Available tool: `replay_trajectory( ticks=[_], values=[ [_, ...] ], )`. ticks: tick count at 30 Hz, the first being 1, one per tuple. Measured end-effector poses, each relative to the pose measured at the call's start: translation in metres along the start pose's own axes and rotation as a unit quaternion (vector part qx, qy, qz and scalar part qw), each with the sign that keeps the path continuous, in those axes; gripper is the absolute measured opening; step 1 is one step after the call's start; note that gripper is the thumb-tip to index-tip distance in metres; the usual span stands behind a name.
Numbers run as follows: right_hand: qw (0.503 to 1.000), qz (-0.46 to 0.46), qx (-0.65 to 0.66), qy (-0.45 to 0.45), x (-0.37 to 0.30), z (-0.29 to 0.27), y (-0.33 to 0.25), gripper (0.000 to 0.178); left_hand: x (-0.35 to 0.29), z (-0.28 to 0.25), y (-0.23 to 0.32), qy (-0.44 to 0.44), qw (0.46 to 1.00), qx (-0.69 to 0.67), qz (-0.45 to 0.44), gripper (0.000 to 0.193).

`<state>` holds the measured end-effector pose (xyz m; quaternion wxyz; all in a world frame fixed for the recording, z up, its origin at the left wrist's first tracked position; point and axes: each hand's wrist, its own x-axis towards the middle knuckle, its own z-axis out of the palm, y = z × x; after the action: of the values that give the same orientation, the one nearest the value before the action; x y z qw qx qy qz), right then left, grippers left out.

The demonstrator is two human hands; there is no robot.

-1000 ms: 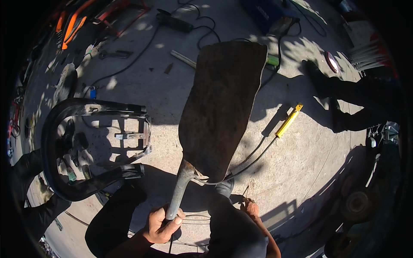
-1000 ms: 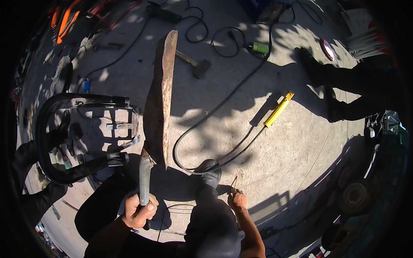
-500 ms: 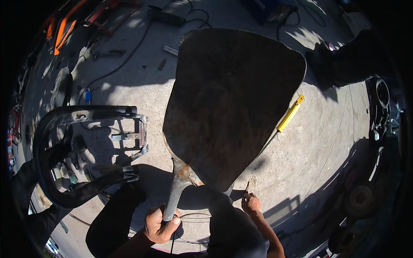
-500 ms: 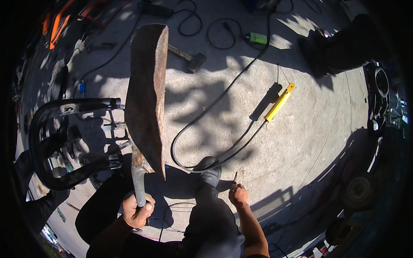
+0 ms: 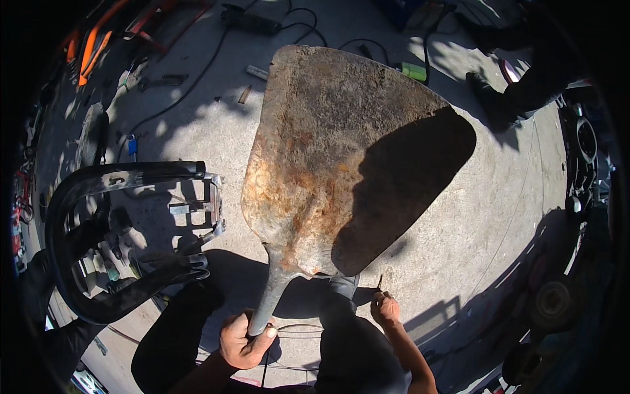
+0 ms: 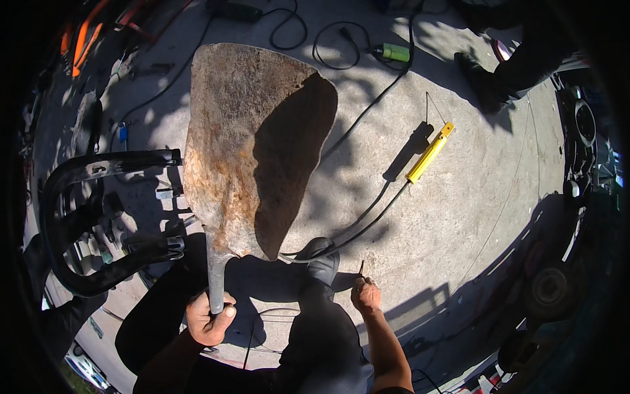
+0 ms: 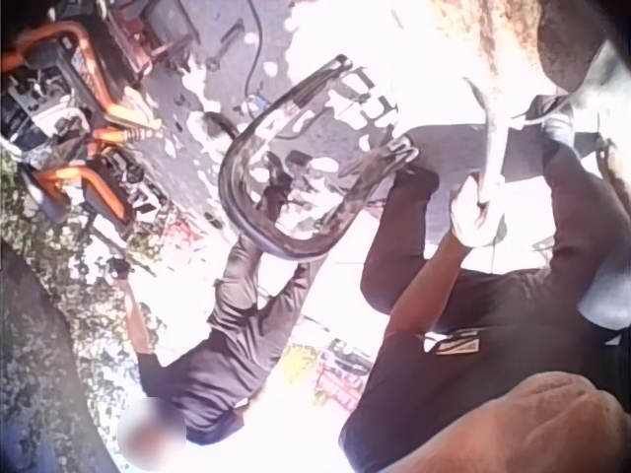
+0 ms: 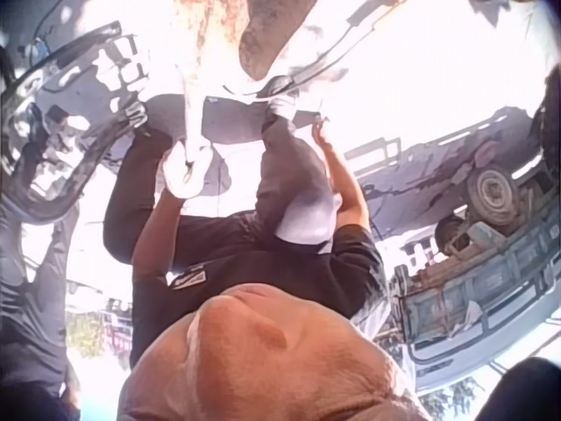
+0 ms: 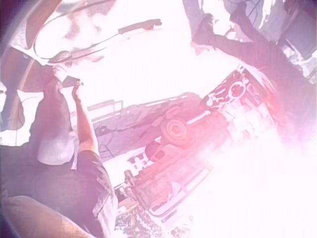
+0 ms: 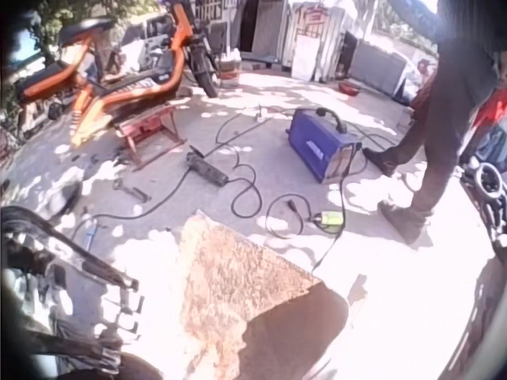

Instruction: The person sits on the ground and welds a metal shovel head to a metal frame using a yellow welding gun. They briefly pet a dog that approaches, then reposition the shovel and continue welding the joint.

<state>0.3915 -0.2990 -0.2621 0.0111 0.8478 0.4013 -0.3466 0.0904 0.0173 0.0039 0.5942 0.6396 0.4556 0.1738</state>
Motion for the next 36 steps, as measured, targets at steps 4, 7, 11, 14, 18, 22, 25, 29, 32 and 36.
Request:
replay_trajectory(
  ticks=[4,7,11,14,18,22,25,29,32,36],
  values=[
    [1.0,-0.011,0.003,0.014,0.001,-0.002,-0.005,0.013,0.003,0.001,-0.001,0.007,0.999,0.033,0.015,0.016],
    [1.0,-0.007,0.001,0.011,0.001,-0.003,-0.007,0.013,0.001,0.002,-0.006,0.012,0.998,0.057,0.014,0.017],
    [1.0,-0.009,0.008,0.01,0.002,-0.007,-0.01,0.013,0.004,0.004,-0.004,0.027,0.996,0.088,0.018,0.016],
    [1.0,-0.01,0.009,0.011,0.002,-0.008,-0.008,0.014,0.006,0.008,-0.006,0.048,0.994,0.097,0.021,0.016],
    [1.0,-0.005,-0.001,0.002,0.003,-0.001,-0.001,0.014,0.005,0.011,-0.01,0.075,0.99,0.116,-0.003,0.015],
    [1.0,-0.005,0.006,0.007,0.007,-0.002,-0.004,0.014,0.006,0.011,-0.007,0.082,0.985,0.123,-0.093,0.019],
    [1.0,-0.005,0.001,-0.011,0.006,-0.01,-0.006,0.014,0.007,0.012,-0.013,0.076,0.987,0.109,-0.092,0.021],
    [1.0,0.0,0.009,-0.014,0.009,-0.009,-0.009,0.014,0.005,0.013,-0.026,0.028,0.986,0.079,-0.144,0.023],
    [0.998,0.012,-0.019,-0.057,0.016,-0.017,-0.004,0.018,0.004,0.01,-0.032,0.006,0.985,0.062,-0.161,0.025],
    [0.989,0.068,-0.036,-0.124,0.05,-0.055,-0.014,0.023,0.002,0.011,-0.041,-0.015,0.965,-0.008,-0.261,0.028]
  ],
)
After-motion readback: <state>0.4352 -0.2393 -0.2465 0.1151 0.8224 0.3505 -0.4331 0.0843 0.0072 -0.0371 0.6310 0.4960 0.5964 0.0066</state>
